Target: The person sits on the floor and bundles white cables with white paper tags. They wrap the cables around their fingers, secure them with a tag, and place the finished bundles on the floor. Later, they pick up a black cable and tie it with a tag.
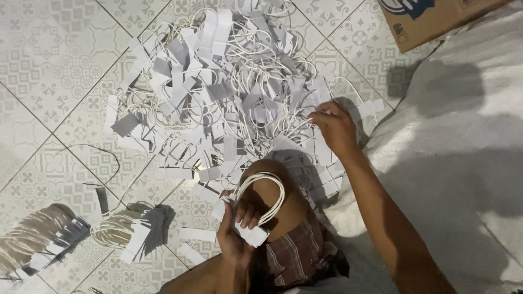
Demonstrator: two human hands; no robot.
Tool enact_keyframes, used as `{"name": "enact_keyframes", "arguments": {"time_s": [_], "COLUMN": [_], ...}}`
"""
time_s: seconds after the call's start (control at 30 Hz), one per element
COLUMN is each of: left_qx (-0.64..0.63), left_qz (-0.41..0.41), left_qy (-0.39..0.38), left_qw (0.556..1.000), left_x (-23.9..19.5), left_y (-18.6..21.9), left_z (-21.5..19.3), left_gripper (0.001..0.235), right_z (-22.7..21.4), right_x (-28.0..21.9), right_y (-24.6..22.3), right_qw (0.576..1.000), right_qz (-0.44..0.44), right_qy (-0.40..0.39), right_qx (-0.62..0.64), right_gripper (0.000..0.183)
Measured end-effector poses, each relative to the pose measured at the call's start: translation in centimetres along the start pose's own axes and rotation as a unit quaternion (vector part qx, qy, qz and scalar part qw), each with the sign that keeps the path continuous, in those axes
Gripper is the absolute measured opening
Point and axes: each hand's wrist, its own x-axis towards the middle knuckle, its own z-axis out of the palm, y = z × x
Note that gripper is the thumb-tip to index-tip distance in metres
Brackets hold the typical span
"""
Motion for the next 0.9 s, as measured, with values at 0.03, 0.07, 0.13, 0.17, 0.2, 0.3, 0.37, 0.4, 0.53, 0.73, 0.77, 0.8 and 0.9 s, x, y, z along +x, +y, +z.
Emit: {"name": "enact_keyframes", "arguments": {"time_s": [0.03,0.07,0.13,0.17,0.2,0.3,0.37,0.4,0.53,0.73,0.77,0.8,0.9], "left_qx": [0.0,0.002,0.004,0.024,0.044,-0.004,0.032,0.071,0.166,0.188,0.208,0.228,0.229], "left_qz": [0.001,-0.006,-0.009,0.004,0.016,0.023,0.044,0.061,0.108,0.137,0.135,0.134,0.075], "left_qy": [-0.001,-0.004,-0.008,0.001,0.009,0.0,0.022,0.036,0.05,-0.029,-0.079,-0.128,-0.15], "left_qw": [1.0,1.0,1.0,1.0,0.999,1.0,0.998,0.995,0.979,0.972,0.966,0.956,0.959], "left_x": [-0.1,-0.1,-0.4,-0.5,-0.6,-0.6,-0.8,-0.3,-0.3,-0.5,-0.5,-0.6,-2.8], "left_y": [0.0,0.1,0.2,0.3,0.4,1.0,1.4,1.7,1.9,2.3,2.4,2.5,2.4], "left_z": [0.0,0.0,0.3,0.6,0.9,0.0,-0.6,-0.7,-1.1,0.3,0.0,-0.3,1.5], "left_gripper": [0.011,0.011,0.012,0.011,0.01,0.011,0.018,0.025,0.055,0.05,0.05,0.049,0.076], "right_z": [0.8,1.7,2.6,2.6,2.7,1.1,-2.0,-3.7,-9.6,-15.7,-15.7,-15.7,-14.6], "right_x": [0.4,0.8,1.6,1.9,2.3,2.3,2.8,3.5,4.8,4.1,3.7,3.2,1.6], "right_y": [0.7,1.4,1.8,1.6,1.4,0.5,-3.1,-4.8,-10.1,-20.3,-21.4,-22.5,-25.1], "right_qw": [1.0,0.999,0.996,0.992,0.986,0.991,0.987,0.98,0.981,0.973,0.969,0.961,0.964], "right_qz": [-0.001,0.001,0.001,0.004,0.006,0.005,0.052,0.1,-0.161,-0.012,0.042,0.095,0.082], "right_qy": [0.001,-0.034,-0.069,-0.1,-0.131,-0.112,-0.108,-0.096,0.018,-0.011,-0.04,-0.071,-0.146], "right_qx": [0.0,0.024,0.048,0.074,0.099,0.074,0.109,0.141,0.104,0.228,0.239,0.248,0.208], "right_gripper": [0.019,0.016,0.017,0.015,0.013,0.019,0.026,0.033,0.024,0.014,0.014,0.015,0.01]}}
